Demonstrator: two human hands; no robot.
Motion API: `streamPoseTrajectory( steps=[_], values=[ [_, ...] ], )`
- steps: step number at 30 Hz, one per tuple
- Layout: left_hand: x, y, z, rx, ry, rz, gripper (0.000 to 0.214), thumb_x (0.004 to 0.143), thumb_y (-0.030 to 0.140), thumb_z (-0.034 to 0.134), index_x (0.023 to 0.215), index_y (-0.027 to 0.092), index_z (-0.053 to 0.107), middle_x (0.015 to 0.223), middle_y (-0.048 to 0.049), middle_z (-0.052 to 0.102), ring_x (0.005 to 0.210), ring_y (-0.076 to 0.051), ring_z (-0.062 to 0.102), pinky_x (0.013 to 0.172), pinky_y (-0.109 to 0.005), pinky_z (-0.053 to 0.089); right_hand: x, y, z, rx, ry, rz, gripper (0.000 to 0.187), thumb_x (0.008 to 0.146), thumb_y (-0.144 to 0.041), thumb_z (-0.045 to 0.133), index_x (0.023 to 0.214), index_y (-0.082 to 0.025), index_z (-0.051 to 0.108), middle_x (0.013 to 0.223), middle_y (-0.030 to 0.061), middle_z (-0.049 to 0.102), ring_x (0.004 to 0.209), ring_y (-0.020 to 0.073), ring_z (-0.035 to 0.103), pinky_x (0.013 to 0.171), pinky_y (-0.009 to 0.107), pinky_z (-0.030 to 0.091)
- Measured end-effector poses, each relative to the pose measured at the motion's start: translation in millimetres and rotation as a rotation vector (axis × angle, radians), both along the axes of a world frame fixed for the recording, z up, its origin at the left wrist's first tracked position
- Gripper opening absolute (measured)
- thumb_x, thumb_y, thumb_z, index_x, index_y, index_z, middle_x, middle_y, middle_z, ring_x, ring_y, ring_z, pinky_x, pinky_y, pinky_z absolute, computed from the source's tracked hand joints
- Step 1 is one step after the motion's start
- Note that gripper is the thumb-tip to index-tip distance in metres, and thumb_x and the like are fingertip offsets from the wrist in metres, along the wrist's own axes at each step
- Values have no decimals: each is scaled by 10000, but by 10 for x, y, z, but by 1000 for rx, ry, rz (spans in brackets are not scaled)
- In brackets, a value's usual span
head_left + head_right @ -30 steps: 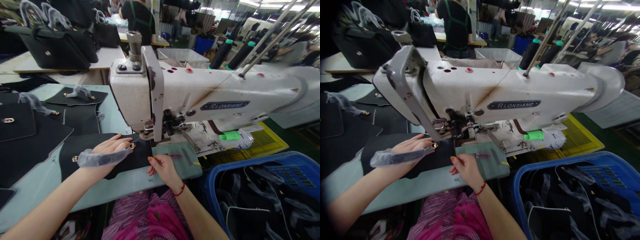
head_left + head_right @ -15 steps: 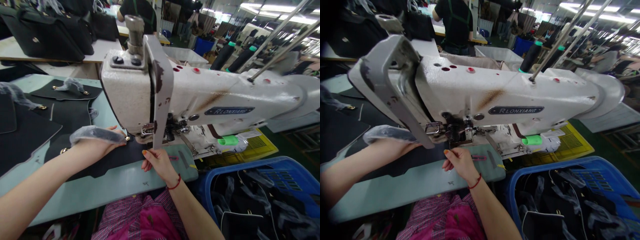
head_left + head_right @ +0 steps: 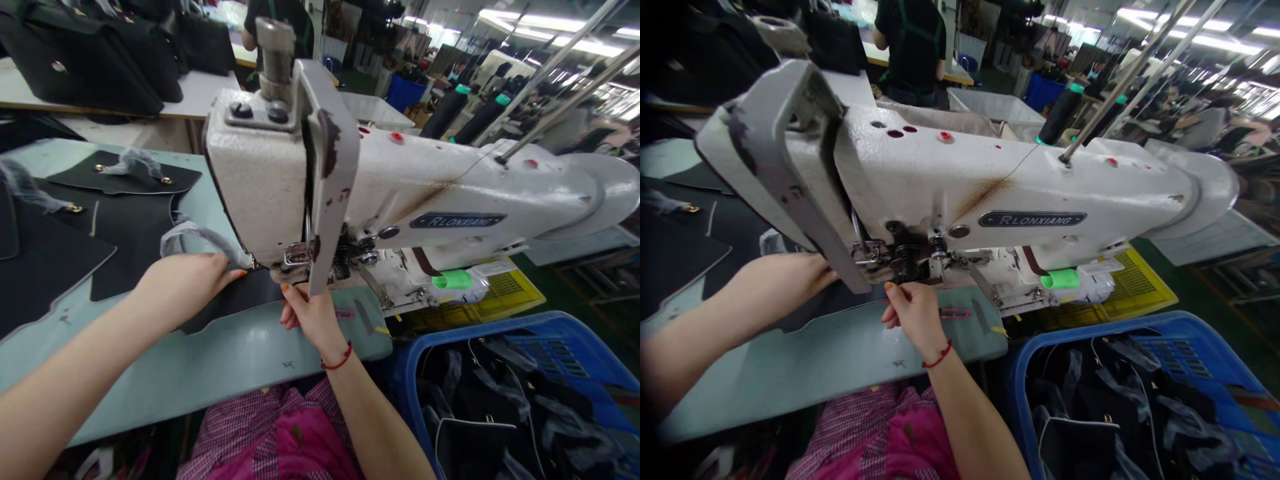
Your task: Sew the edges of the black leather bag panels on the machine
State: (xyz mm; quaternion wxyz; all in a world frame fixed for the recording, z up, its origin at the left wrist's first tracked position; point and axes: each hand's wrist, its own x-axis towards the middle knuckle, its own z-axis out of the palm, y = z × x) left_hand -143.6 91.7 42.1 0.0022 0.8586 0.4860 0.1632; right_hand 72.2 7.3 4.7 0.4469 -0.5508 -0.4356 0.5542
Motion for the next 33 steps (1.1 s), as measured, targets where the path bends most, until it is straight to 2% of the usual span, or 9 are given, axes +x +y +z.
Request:
streamPoseTrajectory(
  steps=[2, 3, 5, 7, 10, 12, 16, 27, 33],
  values=[
    [105, -402, 24, -46, 52, 26, 504, 908, 569, 366, 679, 184, 596, 584, -59, 582, 499, -190, 510, 492, -275, 300, -1, 0, -13, -3, 1, 0, 555, 819, -662, 554, 579, -162, 549, 484, 7, 588, 379, 90, 523, 393, 176, 410],
    [183, -612, -9, -149, -67, -11, 463, 912, 542, 392, 670, 193, 574, 604, -45, 566, 547, -184, 524, 517, -275, 316, 0, -1, -19, -2, 6, 3, 551, 820, -662, 553, 586, -163, 549, 487, 6, 590, 379, 90, 524, 394, 176, 411],
    [382, -973, -164, -550, -466, -118, 408, 910, 507, 446, 669, 192, 544, 584, -8, 500, 541, -137, 469, 541, -255, 348, 2, -7, -25, 4, 9, 11, 546, 829, -655, 548, 594, -163, 554, 497, 4, 593, 382, 88, 527, 397, 175, 413],
    [604, -1174, -373, -976, -934, -30, 385, 861, 558, 521, 740, 193, 534, 597, 24, 438, 502, -103, 374, 482, -222, 303, 2, -15, -24, 26, 0, 8, 537, 845, -637, 546, 593, -163, 560, 501, 4, 593, 390, 89, 535, 407, 177, 420],
    [857, -1143, -587, -1289, -1536, 123, 430, 785, 610, 600, 804, 186, 536, 662, 33, 439, 477, -67, 274, 429, -191, 212, -2, -22, -19, 61, -35, -6, 511, 862, -603, 552, 597, -167, 562, 509, 4, 600, 411, 97, 555, 426, 183, 437],
    [929, -1001, -617, -1295, -1707, 198, 442, 750, 588, 655, 719, 163, 538, 656, 18, 459, 505, -70, 335, 443, -187, 247, -4, -22, -22, 67, -62, -7, 502, 869, -596, 545, 603, -171, 559, 510, 2, 600, 411, 98, 553, 427, 186, 437],
    [913, -787, -572, -1209, -1710, 390, 377, 657, 442, 788, 640, 142, 560, 582, 25, 450, 543, -86, 415, 473, -189, 309, -3, -34, -37, 64, -111, -27, 485, 878, -592, 527, 636, -173, 561, 513, -6, 585, 404, 91, 536, 429, 186, 430],
    [858, -714, -633, -1274, -1654, 214, 394, 713, 467, 737, 606, 141, 545, 499, 81, 269, 461, -55, 205, 419, -189, 225, -27, -101, -5, 123, -85, -59, 436, 906, -542, 501, 686, -174, 581, 486, -33, 504, 421, 82, 450, 453, 191, 373],
    [854, -689, -646, -1306, -1650, 191, 368, 712, 460, 735, 653, 130, 583, 499, 89, 273, 456, -50, 199, 419, -179, 207, -25, -86, -46, 133, -96, -51, 437, 916, -536, 492, 677, -180, 578, 475, -34, 488, 420, 86, 433, 455, 202, 354]
  ],
)
